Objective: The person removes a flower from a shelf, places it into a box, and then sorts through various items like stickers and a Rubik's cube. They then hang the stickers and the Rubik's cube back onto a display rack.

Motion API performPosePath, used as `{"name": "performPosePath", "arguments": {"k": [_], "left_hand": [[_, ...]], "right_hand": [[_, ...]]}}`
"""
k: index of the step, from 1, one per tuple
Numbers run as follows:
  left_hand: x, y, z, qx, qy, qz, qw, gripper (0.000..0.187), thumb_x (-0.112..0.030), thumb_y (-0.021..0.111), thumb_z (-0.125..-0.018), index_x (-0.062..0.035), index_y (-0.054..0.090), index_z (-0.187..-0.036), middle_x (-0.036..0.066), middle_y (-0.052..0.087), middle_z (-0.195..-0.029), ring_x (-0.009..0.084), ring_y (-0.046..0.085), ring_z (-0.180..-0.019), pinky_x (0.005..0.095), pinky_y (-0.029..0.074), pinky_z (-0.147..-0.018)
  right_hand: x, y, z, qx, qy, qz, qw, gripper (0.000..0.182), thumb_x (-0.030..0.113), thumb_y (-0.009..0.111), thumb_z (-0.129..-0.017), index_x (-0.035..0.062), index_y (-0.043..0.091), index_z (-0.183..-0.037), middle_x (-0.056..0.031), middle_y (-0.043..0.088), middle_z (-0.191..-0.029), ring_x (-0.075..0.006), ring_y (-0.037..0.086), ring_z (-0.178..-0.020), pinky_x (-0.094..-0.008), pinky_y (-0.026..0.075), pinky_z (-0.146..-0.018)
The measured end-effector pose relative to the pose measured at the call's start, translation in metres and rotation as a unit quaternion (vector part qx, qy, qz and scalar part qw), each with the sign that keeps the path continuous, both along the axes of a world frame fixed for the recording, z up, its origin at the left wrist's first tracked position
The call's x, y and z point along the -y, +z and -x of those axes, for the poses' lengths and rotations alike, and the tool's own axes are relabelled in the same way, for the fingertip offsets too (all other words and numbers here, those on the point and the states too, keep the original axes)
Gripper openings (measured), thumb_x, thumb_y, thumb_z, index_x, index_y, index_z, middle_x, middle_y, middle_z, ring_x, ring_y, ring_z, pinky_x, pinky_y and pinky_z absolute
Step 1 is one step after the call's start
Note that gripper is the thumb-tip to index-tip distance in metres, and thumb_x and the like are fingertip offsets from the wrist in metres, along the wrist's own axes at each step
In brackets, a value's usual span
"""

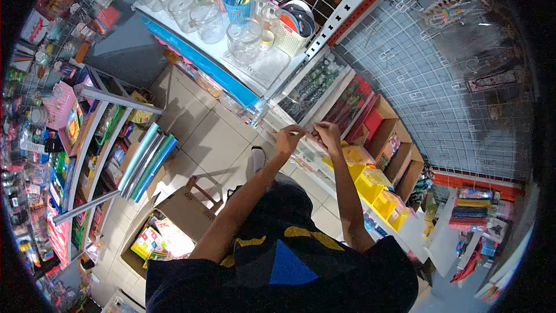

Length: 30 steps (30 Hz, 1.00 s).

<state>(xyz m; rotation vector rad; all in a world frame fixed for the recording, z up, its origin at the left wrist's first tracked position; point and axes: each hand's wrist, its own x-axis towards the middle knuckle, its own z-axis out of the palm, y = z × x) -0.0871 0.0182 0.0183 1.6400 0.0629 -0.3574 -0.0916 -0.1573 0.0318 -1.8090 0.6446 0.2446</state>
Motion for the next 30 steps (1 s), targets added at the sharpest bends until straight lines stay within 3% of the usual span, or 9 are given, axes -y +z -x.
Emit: {"name": "performPosePath", "arguments": {"k": [4, 7, 10, 13, 16, 19, 22, 25, 30], "left_hand": [[0.001, 0.006, -0.001, 0.013, 0.017, -0.006, 1.0, 0.039, -0.038, 0.073, -0.079, -0.0004, 0.071, -0.089, 0.013, 0.07, -0.08, 0.0189, 0.064, -0.07, 0.0328, 0.049, -0.066], [0.004, 0.022, -0.001, -0.016, 0.053, -0.036, 0.998, 0.041, -0.04, 0.071, -0.079, -0.0003, 0.071, -0.086, 0.013, 0.069, -0.076, 0.0194, 0.063, -0.068, 0.033, 0.049, -0.065], [0.001, 0.036, -0.008, -0.105, 0.015, -0.061, 0.993, 0.033, -0.032, 0.068, -0.085, 0.0014, 0.069, -0.09, 0.009, 0.07, -0.085, 0.0194, 0.064, -0.077, 0.0326, 0.05, -0.073], [0.011, -0.022, -0.002, 0.013, 0.038, 0.031, 0.999, 0.027, -0.027, 0.072, -0.08, -0.0001, 0.069, -0.081, 0.011, 0.067, -0.071, 0.0188, 0.063, -0.067, 0.0331, 0.049, -0.064], [0.009, -0.019, 0.0, 0.01, 0.033, -0.003, 0.999, 0.019, -0.019, 0.072, -0.081, -0.0005, 0.069, -0.082, 0.011, 0.067, -0.071, 0.0184, 0.063, -0.066, 0.0328, 0.048, -0.063], [0.009, -0.02, 0.001, 0.038, 0.04, 0.032, 0.998, 0.016, -0.017, 0.072, -0.081, -0.001, 0.069, -0.083, 0.01, 0.067, -0.071, 0.017, 0.062, -0.065, 0.0318, 0.048, -0.061], [0.008, -0.015, 0.001, 0.045, 0.029, -0.031, 0.998, 0.016, -0.017, 0.072, -0.081, -0.0017, 0.069, -0.084, 0.008, 0.066, -0.071, 0.0157, 0.06, -0.063, 0.0312, 0.047, -0.059], [0.004, -0.004, 0.002, 0.064, 0.037, -0.013, 0.997, 0.015, -0.017, 0.073, -0.08, -0.0022, 0.069, -0.084, 0.008, 0.066, -0.071, 0.0153, 0.058, -0.061, 0.0313, 0.047, -0.059], [-0.001, 0.0, 0.001, 0.047, 0.03, -0.009, 0.998, 0.015, -0.016, 0.073, -0.079, -0.0022, 0.069, -0.084, 0.008, 0.066, -0.072, 0.0161, 0.059, -0.062, 0.0317, 0.047, -0.059]], "right_hand": [[-0.001, 0.004, -0.001, 0.001, 0.022, 0.069, 0.997, 0.016, 0.013, 0.064, -0.082, -0.0015, 0.069, -0.089, -0.0057, 0.065, -0.067, -0.0088, 0.057, -0.053, -0.0246, 0.044, -0.047], [-0.005, 0.022, -0.004, -0.003, 0.071, 0.155, 0.985, 0.023, 0.019, 0.065, -0.077, -0.0009, 0.071, -0.088, -0.0138, 0.069, -0.073, -0.0232, 0.068, -0.062, -0.0328, 0.051, -0.059], [-0.005, 0.017, -0.003, 0.047, 0.084, 0.213, 0.972, 0.021, 0.019, 0.065, -0.076, 0.0009, 0.072, -0.084, -0.0149, 0.069, -0.075, -0.028, 0.068, -0.069, -0.0356, 0.051, -0.065], [-0.01, 0.028, -0.002, 0.054, 0.098, 0.27, 0.956, 0.02, 0.02, 0.068, -0.075, 0.0024, 0.071, -0.085, -0.0141, 0.069, -0.078, -0.0306, 0.067, -0.079, -0.0366, 0.051, -0.071], [-0.009, 0.026, 0.0, 0.05, 0.089, 0.287, 0.952, 0.027, 0.021, 0.07, -0.076, 0.0041, 0.067, -0.097, -0.0123, 0.068, -0.084, -0.0287, 0.067, -0.086, -0.037, 0.05, -0.074], [-0.014, 0.034, -0.005, 0.084, 0.053, 0.276, 0.956, 0.039, 0.023, 0.07, -0.079, 0.0038, 0.059, -0.11, -0.0127, 0.065, -0.095, -0.0287, 0.065, -0.093, -0.0375, 0.051, -0.079], [-0.018, 0.0, -0.015, 0.168, -0.014, 0.1, 0.981, 0.052, 0.024, 0.067, -0.083, 0.0018, 0.048, -0.126, -0.0187, 0.06, -0.115, -0.0323, 0.062, -0.104, -0.0391, 0.048, -0.089], [-0.034, -0.002, -0.031, 0.082, -0.027, 0.182, 0.98, 0.061, 0.031, 0.067, -0.083, -0.0032, 0.046, -0.13, -0.0258, 0.052, -0.126, -0.0321, 0.057, -0.113, -0.0383, 0.045, -0.092], [-0.048, 0.032, -0.038, 0.012, -0.073, 0.007, 0.997, 0.081, 0.035, 0.066, -0.082, -0.0008, 0.026, -0.142, -0.0264, 0.039, -0.14, -0.0359, 0.042, -0.128, -0.0415, 0.035, -0.103]]}}
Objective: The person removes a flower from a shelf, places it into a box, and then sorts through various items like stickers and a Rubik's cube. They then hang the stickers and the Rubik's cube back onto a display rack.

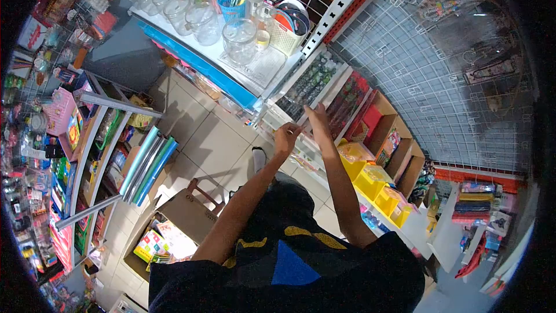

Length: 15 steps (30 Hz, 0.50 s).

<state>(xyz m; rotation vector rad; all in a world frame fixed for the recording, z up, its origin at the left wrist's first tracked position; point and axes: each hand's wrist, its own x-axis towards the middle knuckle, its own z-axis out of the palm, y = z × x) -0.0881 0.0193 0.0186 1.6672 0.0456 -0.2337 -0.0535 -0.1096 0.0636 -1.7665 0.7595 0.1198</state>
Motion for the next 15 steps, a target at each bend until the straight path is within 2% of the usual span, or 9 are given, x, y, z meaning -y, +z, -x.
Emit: {"name": "performPosePath", "arguments": {"k": [2, 5, 8, 11, 12, 15], "left_hand": [[0.001, -0.006, 0.0, 0.013, -0.007, 0.01, 1.0, 0.014, -0.014, 0.072, -0.079, -0.0021, 0.069, -0.085, 0.008, 0.066, -0.073, 0.0168, 0.059, -0.063, 0.0322, 0.048, -0.06], [0.001, -0.01, -0.002, 0.034, -0.02, 0.005, 0.999, 0.013, -0.012, 0.071, -0.078, -0.0019, 0.068, -0.085, 0.009, 0.066, -0.075, 0.0187, 0.061, -0.066, 0.0331, 0.049, -0.062], [0.001, -0.013, -0.003, 0.057, -0.02, -0.026, 0.998, 0.012, -0.011, 0.07, -0.078, -0.0016, 0.065, -0.083, 0.01, 0.066, -0.076, 0.0208, 0.063, -0.069, 0.0338, 0.049, -0.064], [-0.002, 0.0, -0.003, 0.076, -0.021, -0.049, 0.996, 0.011, -0.011, 0.069, -0.077, -0.0015, 0.064, -0.08, 0.01, 0.066, -0.075, 0.022, 0.064, -0.07, 0.0341, 0.05, -0.065], [-0.003, 0.0, -0.004, 0.08, -0.023, -0.046, 0.995, 0.011, -0.011, 0.069, -0.077, -0.0015, 0.063, -0.079, 0.01, 0.066, -0.076, 0.0221, 0.064, -0.069, 0.0341, 0.05, -0.065], [-0.002, 0.0, -0.005, 0.081, -0.026, -0.032, 0.996, 0.013, -0.012, 0.07, -0.078, -0.0014, 0.064, -0.079, 0.01, 0.067, -0.077, 0.0223, 0.064, -0.071, 0.0341, 0.05, -0.066]], "right_hand": [[-0.003, 0.003, -0.005, 0.005, -0.015, -0.008, 1.0, 0.083, 0.036, 0.067, -0.081, 0.0018, 0.024, -0.144, -0.0251, 0.035, -0.143, -0.0336, 0.039, -0.13, -0.0423, 0.035, -0.103], [-0.005, 0.007, -0.01, -0.033, -0.095, -0.135, 0.986, 0.086, 0.035, 0.068, -0.08, 0.0069, 0.02, -0.145, -0.0235, 0.027, -0.147, -0.0332, 0.035, -0.131, -0.0434, 0.034, -0.104], [0.025, -0.041, -0.006, 0.039, -0.087, -0.255, 0.962, 0.086, 0.031, 0.071, -0.08, 0.0095, 0.02, -0.146, -0.0217, 0.032, -0.138, -0.0328, 0.035, -0.125, -0.0444, 0.031, -0.104], [0.009, 0.006, -0.005, -0.021, -0.112, -0.252, 0.961, 0.086, 0.034, 0.071, -0.078, 0.0108, 0.021, -0.144, -0.0174, 0.029, -0.143, -0.0368, 0.032, -0.13, -0.0438, 0.029, -0.106], [0.006, 0.003, -0.004, -0.033, -0.122, -0.238, 0.963, 0.082, 0.033, 0.071, -0.079, 0.0113, 0.024, -0.143, -0.0188, 0.034, -0.136, -0.0346, 0.037, -0.125, -0.044, 0.031, -0.105], [0.008, 0.0, -0.006, -0.03, -0.126, -0.257, 0.958, 0.08, 0.034, 0.071, -0.079, 0.0094, 0.027, -0.141, -0.0234, 0.037, -0.13, -0.035, 0.041, -0.12, -0.0441, 0.034, -0.102]]}}
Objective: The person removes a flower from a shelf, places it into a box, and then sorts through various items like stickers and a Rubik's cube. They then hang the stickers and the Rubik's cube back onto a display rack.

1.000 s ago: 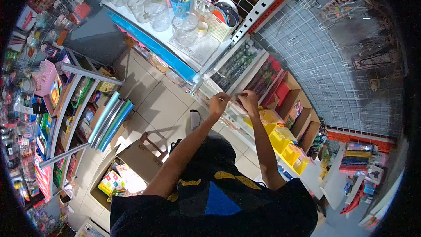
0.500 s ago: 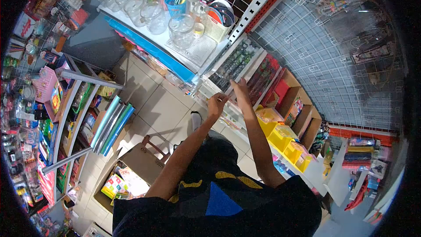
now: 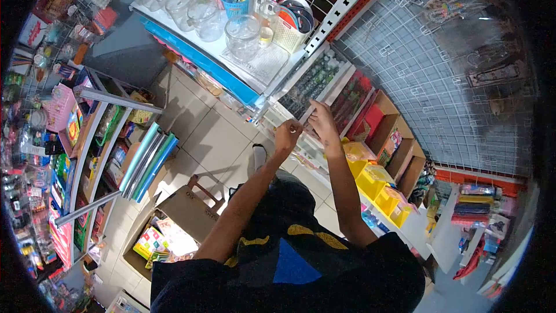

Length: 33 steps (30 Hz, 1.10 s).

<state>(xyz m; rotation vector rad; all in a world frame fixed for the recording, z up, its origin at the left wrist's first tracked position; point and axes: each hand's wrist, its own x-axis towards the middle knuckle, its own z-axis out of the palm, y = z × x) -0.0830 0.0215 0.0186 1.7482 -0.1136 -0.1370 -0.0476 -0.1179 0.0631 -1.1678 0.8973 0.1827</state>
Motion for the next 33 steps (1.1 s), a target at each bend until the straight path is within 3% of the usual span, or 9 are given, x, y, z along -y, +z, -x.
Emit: {"name": "performPosePath", "arguments": {"k": [9, 15, 18, 21, 24, 27, 30, 33], "left_hand": [[0.001, 0.001, 0.001, -0.048, 0.0, -0.005, 0.999, 0.02, -0.016, 0.073, -0.078, 0.0006, 0.065, -0.085, 0.012, 0.068, -0.078, 0.0224, 0.067, -0.075, 0.0341, 0.051, -0.068], [-0.001, -0.002, -0.006, -0.006, -0.014, -0.019, 1.0, 0.022, -0.019, 0.073, -0.078, -0.0006, 0.064, -0.085, 0.012, 0.068, -0.079, 0.0252, 0.067, -0.076, 0.0354, 0.051, -0.068], [0.0, 0.004, -0.005, 0.008, -0.013, -0.079, 0.997, 0.022, -0.019, 0.073, -0.077, -0.0028, 0.061, -0.086, 0.01, 0.069, -0.08, 0.028, 0.067, -0.078, 0.039, 0.05, -0.069], [0.0, 0.002, -0.007, 0.028, -0.021, -0.132, 0.991, 0.024, -0.02, 0.072, -0.076, -0.0055, 0.058, -0.088, 0.009, 0.069, -0.081, 0.03, 0.066, -0.077, 0.044, 0.048, -0.069], [-0.001, -0.004, -0.007, 0.03, -0.032, -0.133, 0.99, 0.025, -0.021, 0.071, -0.076, -0.0071, 0.056, -0.091, 0.008, 0.068, -0.08, 0.0311, 0.065, -0.077, 0.048, 0.046, -0.069], [0.0, -0.007, -0.008, 0.045, -0.04, -0.143, 0.988, 0.025, -0.021, 0.07, -0.077, -0.0077, 0.055, -0.091, 0.007, 0.066, -0.078, 0.0317, 0.064, -0.078, 0.0494, 0.045, -0.069], [0.003, -0.009, -0.006, 0.038, -0.039, -0.157, 0.986, 0.024, -0.021, 0.069, -0.077, -0.0081, 0.053, -0.09, 0.006, 0.065, -0.077, 0.0316, 0.063, -0.079, 0.0498, 0.044, -0.069], [0.003, -0.004, -0.009, 0.035, -0.033, -0.157, 0.986, 0.023, -0.02, 0.069, -0.077, -0.0087, 0.053, -0.089, 0.005, 0.064, -0.077, 0.0313, 0.063, -0.081, 0.0498, 0.044, -0.07]], "right_hand": [[0.012, -0.019, 0.002, -0.023, 0.021, -0.054, 0.998, 0.08, 0.038, 0.073, -0.077, 0.0058, 0.03, -0.136, -0.0229, 0.043, -0.118, -0.0331, 0.047, -0.107, -0.0437, 0.038, -0.097], [0.018, -0.022, 0.011, -0.023, 0.062, -0.078, 0.995, 0.073, 0.036, 0.075, -0.076, 0.0136, 0.033, -0.132, -0.0199, 0.042, -0.12, -0.0309, 0.05, -0.105, -0.0426, 0.043, -0.092], [0.006, 0.023, 0.015, -0.023, 0.053, -0.098, 0.994, 0.057, 0.034, 0.074, -0.078, 0.0146, 0.044, -0.123, -0.0219, 0.046, -0.116, -0.0347, 0.049, -0.117, -0.0425, 0.043, -0.095], [0.015, 0.016, 0.023, 0.016, 0.099, -0.111, 0.989, 0.045, 0.03, 0.071, -0.083, 0.0157, 0.046, -0.118, -0.0192, 0.05, -0.113, -0.0311, 0.059, -0.104, -0.0409, 0.048, -0.087], [0.019, 0.009, 0.013, 0.019, 0.117, -0.171, 0.978, 0.048, 0.031, 0.07, -0.084, 0.0159, 0.042, -0.121, -0.0143, 0.053, -0.104, -0.0308, 0.066, -0.087, -0.0412, 0.052, -0.077], [0.025, 0.004, 0.009, 0.006, 0.129, -0.174, 0.976, 0.044, 0.026, 0.071, -0.084, 0.0151, 0.043, -0.117, -0.0117, 0.058, -0.093, -0.0317, 0.066, -0.086, -0.0418, 0.052, -0.075], [0.037, -0.001, 0.002, -0.034, 0.087, -0.292, 0.952, 0.038, 0.022, 0.071, -0.084, 0.0148, 0.045, -0.111, -0.0072, 0.058, -0.083, -0.0321, 0.066, -0.082, -0.043, 0.052, -0.074], [0.033, 0.004, 0.005, -0.045, 0.085, -0.286, 0.953, 0.036, 0.022, 0.072, -0.083, 0.0144, 0.046, -0.107, -0.0092, 0.057, -0.086, -0.0333, 0.065, -0.082, -0.0446, 0.052, -0.074]]}}
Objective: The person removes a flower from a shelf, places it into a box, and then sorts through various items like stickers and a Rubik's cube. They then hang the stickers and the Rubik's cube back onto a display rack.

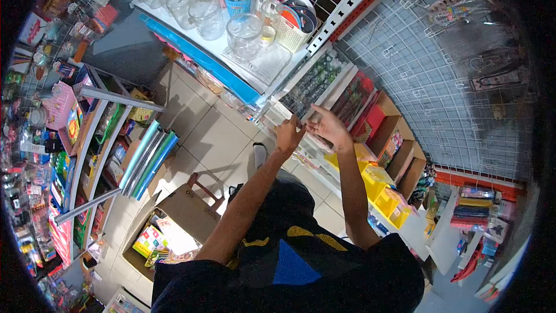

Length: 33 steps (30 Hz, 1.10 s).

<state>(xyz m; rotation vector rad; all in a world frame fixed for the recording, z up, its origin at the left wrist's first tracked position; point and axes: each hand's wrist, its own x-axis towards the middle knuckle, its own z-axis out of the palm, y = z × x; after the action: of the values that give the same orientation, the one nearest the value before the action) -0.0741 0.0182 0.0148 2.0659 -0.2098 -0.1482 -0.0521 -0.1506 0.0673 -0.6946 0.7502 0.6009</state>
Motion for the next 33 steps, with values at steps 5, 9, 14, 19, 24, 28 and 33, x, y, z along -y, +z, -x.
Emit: {"name": "performPosePath", "arguments": {"k": [5, 9, 14, 19, 24, 28, 33], "left_hand": [[0.002, 0.009, 0.002, -0.012, 0.008, -0.016, 1.0, 0.024, -0.019, 0.069, -0.077, -0.0087, 0.051, -0.09, 0.006, 0.064, -0.077, 0.0316, 0.062, -0.083, 0.05, 0.043, -0.071], [0.004, 0.009, 0.003, -0.021, 0.01, 0.011, 1.0, 0.025, -0.018, 0.068, -0.077, -0.0081, 0.05, -0.091, 0.008, 0.063, -0.078, 0.0325, 0.062, -0.083, 0.0504, 0.043, -0.071], [0.007, 0.007, 0.004, 0.016, 0.006, -0.017, 1.0, 0.04, -0.017, 0.071, -0.077, -0.0004, 0.048, -0.105, 0.021, 0.064, -0.086, 0.0398, 0.062, -0.081, 0.0473, 0.049, -0.066], [0.008, 0.011, 0.007, -0.009, 0.024, 0.006, 1.0, 0.042, -0.014, 0.071, -0.077, -0.0014, 0.046, -0.107, 0.02, 0.062, -0.09, 0.0402, 0.062, -0.083, 0.0464, 0.049, -0.067], [-0.001, -0.006, 0.0, 0.036, -0.007, 0.125, 0.991, 0.033, -0.001, 0.069, -0.073, -0.0009, 0.044, -0.095, 0.02, 0.057, -0.081, 0.0382, 0.059, -0.074, 0.0428, 0.046, -0.063], [-0.006, -0.012, 0.0, -0.008, -0.015, 0.157, 0.987, 0.032, 0.0, 0.071, -0.071, -0.0007, 0.046, -0.091, 0.019, 0.057, -0.081, 0.0375, 0.06, -0.075, 0.0412, 0.047, -0.063], [-0.007, -0.024, 0.001, -0.052, 0.006, 0.218, 0.974, 0.034, -0.001, 0.074, -0.069, -0.0004, 0.051, -0.093, 0.017, 0.063, -0.084, 0.0303, 0.065, -0.081, 0.0368, 0.051, -0.066]], "right_hand": [[-0.01, 0.003, 0.0, 0.0, -0.063, 0.01, 0.998, 0.037, 0.018, 0.07, -0.084, 0.0085, 0.044, -0.109, -0.0148, 0.054, -0.098, -0.0338, 0.063, -0.088, -0.0411, 0.052, -0.076], [-0.01, 0.011, 0.001, -0.001, -0.092, 0.0, 0.996, 0.039, 0.016, 0.067, -0.087, 0.0074, 0.043, -0.116, -0.0134, 0.052, -0.104, -0.033, 0.062, -0.092, -0.0404, 0.052, -0.078], [-0.014, -0.001, -0.003, 0.051, -0.042, 0.042, 0.997, 0.047, 0.019, 0.065, -0.088, 0.0061, 0.039, -0.125, -0.0149, 0.05, -0.107, -0.0323, 0.058, -0.102, -0.0419, 0.051, -0.081], [-0.004, -0.015, -0.004, 0.037, -0.068, 0.01, 0.997, 0.038, 0.021, 0.063, -0.09, 0.0091, 0.043, -0.12, -0.0131, 0.051, -0.103, -0.0348, 0.062, -0.097, -0.0457, 0.05, -0.084], [-0.005, 0.002, 0.005, 0.099, 0.031, 0.031, 0.994, 0.041, 0.021, 0.063, -0.09, 0.0111, 0.041, -0.124, -0.0119, 0.052, -0.093, -0.0385, 0.063, -0.096, -0.0478, 0.05, -0.084], [-0.01, 0.006, 0.01, 0.082, 0.05, 0.029, 0.995, 0.025, 0.024, 0.059, -0.092, 0.0162, 0.051, -0.115, -0.0143, 0.062, -0.094, -0.0385, 0.063, -0.098, -0.0459, 0.05, -0.086], [-0.013, -0.007, 0.012, 0.023, -0.019, -0.027, 0.999, 0.024, 0.022, 0.057, -0.093, 0.0133, 0.049, -0.114, -0.0118, 0.059, -0.093, -0.0407, 0.062, -0.102, -0.0459, 0.049, -0.088]]}}
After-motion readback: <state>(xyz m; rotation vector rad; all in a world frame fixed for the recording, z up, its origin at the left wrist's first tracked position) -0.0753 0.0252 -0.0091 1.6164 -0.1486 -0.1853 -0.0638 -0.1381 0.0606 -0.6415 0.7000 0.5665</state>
